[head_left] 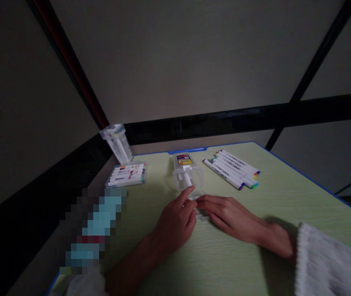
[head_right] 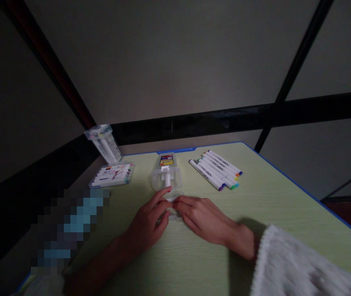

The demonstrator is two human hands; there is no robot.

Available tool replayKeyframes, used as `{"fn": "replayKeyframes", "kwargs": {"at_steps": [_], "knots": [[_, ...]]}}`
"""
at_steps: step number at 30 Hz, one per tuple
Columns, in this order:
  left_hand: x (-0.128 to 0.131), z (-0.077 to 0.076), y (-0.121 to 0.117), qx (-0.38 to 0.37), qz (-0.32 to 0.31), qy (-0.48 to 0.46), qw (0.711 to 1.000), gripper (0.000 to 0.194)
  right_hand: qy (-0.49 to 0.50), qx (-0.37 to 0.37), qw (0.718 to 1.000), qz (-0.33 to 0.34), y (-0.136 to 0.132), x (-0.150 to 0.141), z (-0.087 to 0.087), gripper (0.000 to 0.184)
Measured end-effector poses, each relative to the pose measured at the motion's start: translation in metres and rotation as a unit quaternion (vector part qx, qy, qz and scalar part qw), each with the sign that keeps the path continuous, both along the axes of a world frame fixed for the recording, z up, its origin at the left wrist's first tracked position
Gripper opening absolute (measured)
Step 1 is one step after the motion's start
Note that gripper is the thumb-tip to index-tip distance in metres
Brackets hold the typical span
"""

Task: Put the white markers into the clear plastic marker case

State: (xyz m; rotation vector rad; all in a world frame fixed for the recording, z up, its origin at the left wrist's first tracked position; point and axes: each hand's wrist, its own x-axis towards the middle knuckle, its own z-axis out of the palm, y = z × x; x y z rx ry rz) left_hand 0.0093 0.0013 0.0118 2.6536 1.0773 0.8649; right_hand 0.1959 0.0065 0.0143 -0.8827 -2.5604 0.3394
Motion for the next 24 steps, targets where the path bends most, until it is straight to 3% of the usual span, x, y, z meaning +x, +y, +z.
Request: {"fn": "replayKeyframes", "kwargs": {"at_steps": [24], "knots": [[-0.0001,-0.0008,0.0008,-0.003,-0.001,0.017,1.0,0.019,-0.008,-0.016,1.0,-0.008,-0.0012,-0.0007,0.0018,0.028]]}}
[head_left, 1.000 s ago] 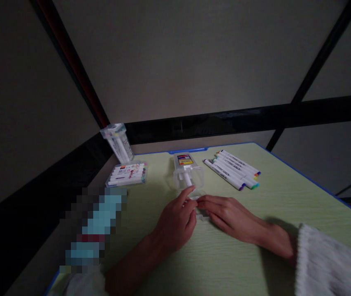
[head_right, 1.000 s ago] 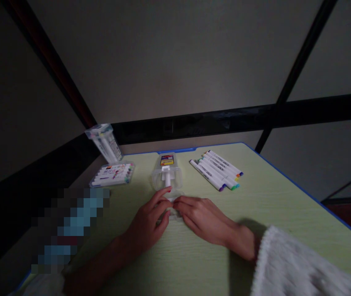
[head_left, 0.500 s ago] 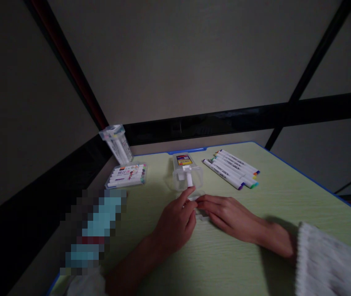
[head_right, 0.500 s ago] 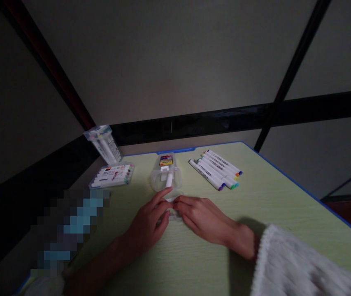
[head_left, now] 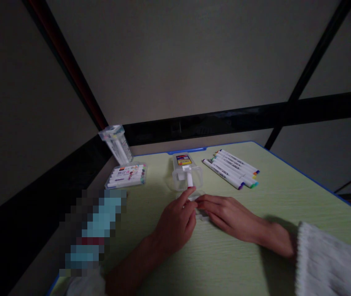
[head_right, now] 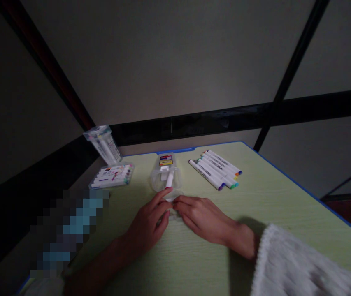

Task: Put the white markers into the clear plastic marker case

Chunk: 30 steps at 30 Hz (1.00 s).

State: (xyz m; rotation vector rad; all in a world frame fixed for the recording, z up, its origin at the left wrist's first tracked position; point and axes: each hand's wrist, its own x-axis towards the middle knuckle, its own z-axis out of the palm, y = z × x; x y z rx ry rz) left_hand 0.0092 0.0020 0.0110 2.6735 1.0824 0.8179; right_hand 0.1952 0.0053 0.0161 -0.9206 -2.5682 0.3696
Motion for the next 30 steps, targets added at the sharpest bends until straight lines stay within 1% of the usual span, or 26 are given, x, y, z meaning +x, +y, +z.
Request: {"fn": "replayKeyframes", "kwargs": {"at_steps": [13,20,30], "knots": [[0.0003,0.0006,0.0,-0.001,-0.002,0.003,1.0,0.019,-0.001,0.004,1.0,0.001,0.0001,0.0005,-0.0011,0.028],[0.0004,0.0001,0.0001,0.007,-0.01,0.002,1.0,0.023,0.007,0.015,1.0,0.001,0.0003,0.0007,-0.0013,0.029],[0.0009,-0.0002,0.0002,0.006,-0.014,0.001,1.0,0.021,0.007,0.027,1.0,-0.005,-0.0004,0.0001,-0.0016,0.028]]}}
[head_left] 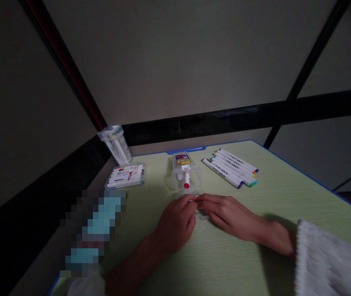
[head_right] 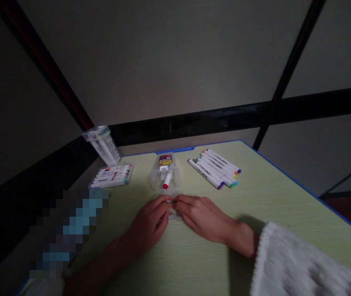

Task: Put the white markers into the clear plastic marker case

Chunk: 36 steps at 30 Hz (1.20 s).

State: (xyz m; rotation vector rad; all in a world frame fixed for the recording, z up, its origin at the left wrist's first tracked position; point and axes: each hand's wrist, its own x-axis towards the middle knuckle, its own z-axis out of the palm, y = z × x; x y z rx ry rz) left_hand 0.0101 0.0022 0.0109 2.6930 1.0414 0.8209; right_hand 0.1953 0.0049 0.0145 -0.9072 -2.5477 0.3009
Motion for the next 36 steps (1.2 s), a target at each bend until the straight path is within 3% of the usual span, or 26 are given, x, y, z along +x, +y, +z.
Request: {"fn": "replayKeyframes", "kwargs": {"at_steps": [16,25,36], "knots": [[0.0006,0.0012,-0.0002,0.0,0.003,-0.006,1.0,0.02,0.01,-0.007,1.0,0.007,0.0008,0.001,-0.0006,0.026],[0.0002,-0.0021,-0.0002,0.026,0.044,-0.042,0.998,0.019,0.005,-0.006,1.0,0.006,0.0005,0.0004,0.0,0.025],[-0.0011,-0.0059,0.0019,0.024,0.07,-0.063,0.995,0.033,-0.007,-0.007,1.0,0.002,-0.0001,0.0002,0.0015,0.025]]}}
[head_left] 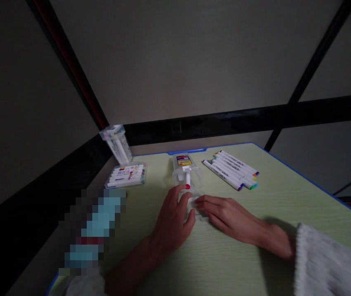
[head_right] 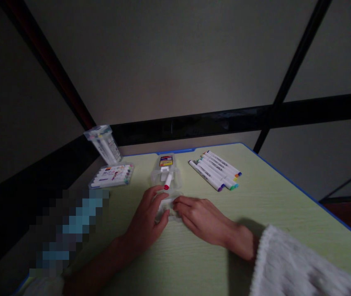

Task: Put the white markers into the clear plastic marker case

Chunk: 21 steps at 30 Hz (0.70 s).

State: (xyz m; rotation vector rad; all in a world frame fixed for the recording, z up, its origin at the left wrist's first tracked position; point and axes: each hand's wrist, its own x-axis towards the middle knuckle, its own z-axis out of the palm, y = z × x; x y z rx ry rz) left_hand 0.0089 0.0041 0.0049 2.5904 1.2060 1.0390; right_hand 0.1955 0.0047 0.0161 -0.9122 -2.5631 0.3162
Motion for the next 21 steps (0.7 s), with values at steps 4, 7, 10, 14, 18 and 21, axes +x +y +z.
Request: {"fn": "replayKeyframes", "kwargs": {"at_steps": [4,7,10,14,18,21], "knots": [[0.0009,0.0011,-0.0002,-0.018,-0.009,0.004,1.0,0.033,0.003,0.001,1.0,0.0,-0.0004,0.0001,0.0,0.025],[0.0011,0.0011,-0.0003,-0.031,-0.016,0.008,0.999,0.034,-0.001,0.0,1.0,0.0,-0.0004,0.0004,-0.0007,0.026],[0.001,0.0013,-0.0001,-0.043,-0.029,0.019,0.999,0.035,-0.003,0.0,1.0,0.002,-0.0002,0.0005,-0.0018,0.025],[0.0007,0.0018,0.0004,-0.054,-0.057,0.04,0.996,0.037,0.002,-0.001,1.0,0.002,0.0001,0.0002,-0.0025,0.025],[0.0001,0.0015,0.0009,-0.06,-0.073,0.068,0.993,0.042,0.005,-0.007,1.0,0.005,0.0008,-0.0002,-0.0023,0.025],[-0.0007,0.0008,0.0014,-0.065,-0.074,0.084,0.992,0.045,0.006,-0.008,1.0,0.005,0.0011,-0.0006,-0.0021,0.025]]}}
